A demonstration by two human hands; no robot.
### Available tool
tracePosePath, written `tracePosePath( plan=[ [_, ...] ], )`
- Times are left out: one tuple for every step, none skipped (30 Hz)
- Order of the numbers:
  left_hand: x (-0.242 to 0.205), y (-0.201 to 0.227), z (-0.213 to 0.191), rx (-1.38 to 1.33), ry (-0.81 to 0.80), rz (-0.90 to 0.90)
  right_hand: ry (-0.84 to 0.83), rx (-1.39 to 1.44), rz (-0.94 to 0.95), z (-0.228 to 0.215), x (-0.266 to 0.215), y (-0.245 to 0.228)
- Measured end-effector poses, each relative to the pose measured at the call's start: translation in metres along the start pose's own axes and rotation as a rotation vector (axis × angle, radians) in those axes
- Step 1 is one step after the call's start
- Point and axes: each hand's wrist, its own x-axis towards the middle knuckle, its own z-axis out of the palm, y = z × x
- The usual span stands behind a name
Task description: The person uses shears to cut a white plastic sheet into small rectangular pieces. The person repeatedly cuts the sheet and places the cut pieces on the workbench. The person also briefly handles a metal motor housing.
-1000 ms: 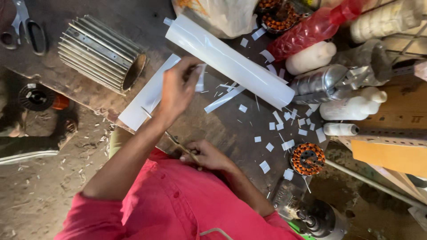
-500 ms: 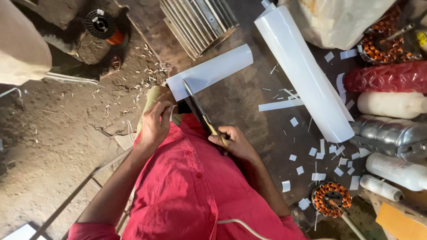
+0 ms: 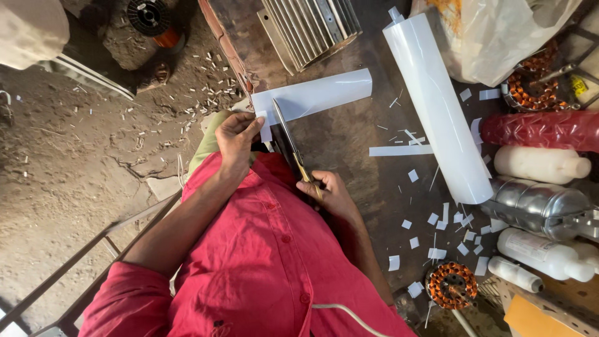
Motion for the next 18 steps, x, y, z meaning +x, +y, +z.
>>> tracePosePath(
  plan=[
    [0.0, -0.001, 0.002, -0.036, -0.004, 0.001, -0.003, -0.009, -0.003, -0.001, 0.0, 0.0],
    [0.0, -0.003, 0.003, -0.046, -0.011, 0.004, -0.007, -0.018, -0.005, -0.002, 0.0, 0.0],
    [0.0, -0.002, 0.004, -0.054, -0.02, 0.01, -0.014, 0.006, -0.021, -0.002, 0.0, 0.0],
    [0.001, -0.002, 0.005, -0.062, -0.028, 0.016, -0.022, 0.03, -0.037, -0.002, -0.002, 0.0],
    [0.0, -0.001, 0.005, -0.064, -0.023, 0.004, -0.029, 0.057, -0.052, -0.002, -0.004, 0.0],
    [0.0, 0.001, 0.007, -0.065, -0.018, -0.008, 0.011, 0.119, -0.041, 0.0, -0.008, 0.001],
    [0.0, 0.003, 0.008, -0.066, -0.014, -0.019, 0.053, 0.182, -0.031, 0.002, -0.012, 0.003],
    [0.0, 0.006, 0.01, -0.06, -0.015, -0.015, 0.094, 0.246, -0.021, 0.002, -0.017, 0.004],
    [-0.001, 0.009, 0.012, -0.052, -0.017, -0.013, 0.079, 0.276, -0.045, 0.003, -0.023, 0.006],
    [-0.002, 0.011, 0.014, -0.043, -0.018, -0.011, 0.064, 0.306, -0.069, 0.001, -0.029, 0.007],
    [-0.002, 0.014, 0.017, -0.055, -0.017, -0.008, 0.05, 0.337, -0.094, -0.001, -0.034, 0.009],
    [-0.001, 0.017, 0.02, -0.067, -0.015, -0.004, 0.028, 0.372, -0.119, -0.001, -0.042, 0.011],
    [-0.001, 0.019, 0.024, -0.078, -0.014, -0.003, 0.007, 0.409, -0.144, -0.002, -0.05, 0.012],
    [-0.001, 0.021, 0.027, -0.081, -0.028, 0.023, -0.015, 0.446, -0.169, -0.004, -0.055, 0.014],
    [-0.001, 0.022, 0.03, -0.084, -0.044, 0.047, 0.01, 0.403, -0.152, -0.005, -0.057, 0.015],
    [0.0, 0.023, 0.034, -0.087, -0.059, 0.07, 0.034, 0.359, -0.134, -0.006, -0.059, 0.017],
    [0.0, 0.023, 0.037, -0.08, -0.068, 0.085, 0.061, 0.319, -0.114, -0.005, -0.061, 0.019],
    [-0.001, 0.023, 0.04, -0.074, -0.078, 0.099, 0.054, 0.315, -0.125, -0.004, -0.058, 0.021]
  ],
)
